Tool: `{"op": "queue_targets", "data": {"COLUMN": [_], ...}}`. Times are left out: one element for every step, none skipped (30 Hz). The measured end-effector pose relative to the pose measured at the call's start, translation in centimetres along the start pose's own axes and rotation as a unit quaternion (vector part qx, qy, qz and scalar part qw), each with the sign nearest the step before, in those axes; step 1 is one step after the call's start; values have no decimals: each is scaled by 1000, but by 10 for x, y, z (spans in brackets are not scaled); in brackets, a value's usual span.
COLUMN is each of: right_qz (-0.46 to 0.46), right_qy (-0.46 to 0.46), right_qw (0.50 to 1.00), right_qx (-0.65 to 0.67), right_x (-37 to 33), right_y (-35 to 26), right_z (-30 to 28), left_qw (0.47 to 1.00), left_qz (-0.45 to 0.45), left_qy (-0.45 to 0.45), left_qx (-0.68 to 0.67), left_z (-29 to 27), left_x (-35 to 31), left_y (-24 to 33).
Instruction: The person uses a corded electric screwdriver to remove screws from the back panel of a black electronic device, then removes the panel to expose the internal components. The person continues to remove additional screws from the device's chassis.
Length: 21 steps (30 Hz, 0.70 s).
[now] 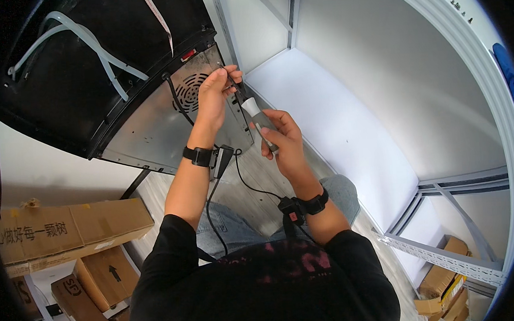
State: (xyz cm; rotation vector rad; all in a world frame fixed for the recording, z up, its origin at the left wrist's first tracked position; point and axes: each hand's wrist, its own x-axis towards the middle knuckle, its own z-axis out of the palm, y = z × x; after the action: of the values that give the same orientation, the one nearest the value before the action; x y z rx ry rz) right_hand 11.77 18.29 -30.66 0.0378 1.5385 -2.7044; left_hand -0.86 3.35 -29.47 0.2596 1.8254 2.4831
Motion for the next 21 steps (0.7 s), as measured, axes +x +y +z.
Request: {"op": "queue_targets", "data": {"right_qz": [4, 7, 11, 14, 14, 12, 11, 15, 19, 22, 24, 26, 27, 33, 39, 44, 52, 59, 66, 70, 73], "right_qy": [-2, -6, -8, -11, -14, -17, -19, -19, -18, -18, -22, -25, -28, -30, -33, -36, -38, -41, -44, -44, -44], "right_qw": [1000, 1000, 1000, 999, 999, 998, 998, 998, 997, 997, 996, 996, 996, 994, 993, 992, 989, 986, 982, 981, 979], "right_qx": [9, 18, 28, 38, 45, 53, 61, 66, 70, 74, 78, 81, 85, 96, 106, 117, 134, 152, 169, 178, 185], "right_x": [0, 1, 2, 2, 2, 2, 2, 2, 2, 2, 2, 2, 1, 2, 3, 4, 4, 5, 6, 6, 6], "right_y": [0, -1, -2, -2, -2, -2, -2, -2, -3, -4, -6, -7, -9, -9, -9, -9, -9, -9, -9, -9, -9], "right_z": [0, 0, -1, -2, -3, -4, -5, -5, -5, -5, -4, -5, -5, -6, -7, -8, -9, -10, -10, -11, -11], "left_qw": [1000, 1000, 1000, 1000, 1000, 1000, 1000, 1000, 1000, 1000, 1000, 1000, 1000, 1000, 1000, 1000, 1000, 1000, 999, 998, 998], "left_qz": [-1, -2, -2, -3, -4, -2, 0, 2, 3, 4, 4, 5, 5, 5, 3, 2, 1, -12, -24, -36, -39], "left_qy": [3, 6, 8, 11, 13, 13, 13, 12, 14, 16, 19, 18, 17, 16, 17, 18, 20, 19, 19, 19, 18], "left_qx": [-1, -3, -7, -11, -14, -14, -14, -13, -9, -5, -1, -3, -4, -5, -6, -6, -7, -20, -33, -47, -45], "left_z": [-1, -2, 0, 1, 2, 3, 3, 4, 3, 2, 0, 1, 1, 1, 2, 2, 2, 2, 2, 2, 2], "left_x": [0, 0, -1, -1, -2, -2, -2, -1, 0, 1, 2, 1, 1, 1, 1, 0, -1, 0, 0, 0, 1], "left_y": [0, 0, 1, 2, 3, 3, 3, 2, 1, -1, -3, -2, -1, -1, 0, 2, 3, 4, 6, 7, 8]}}
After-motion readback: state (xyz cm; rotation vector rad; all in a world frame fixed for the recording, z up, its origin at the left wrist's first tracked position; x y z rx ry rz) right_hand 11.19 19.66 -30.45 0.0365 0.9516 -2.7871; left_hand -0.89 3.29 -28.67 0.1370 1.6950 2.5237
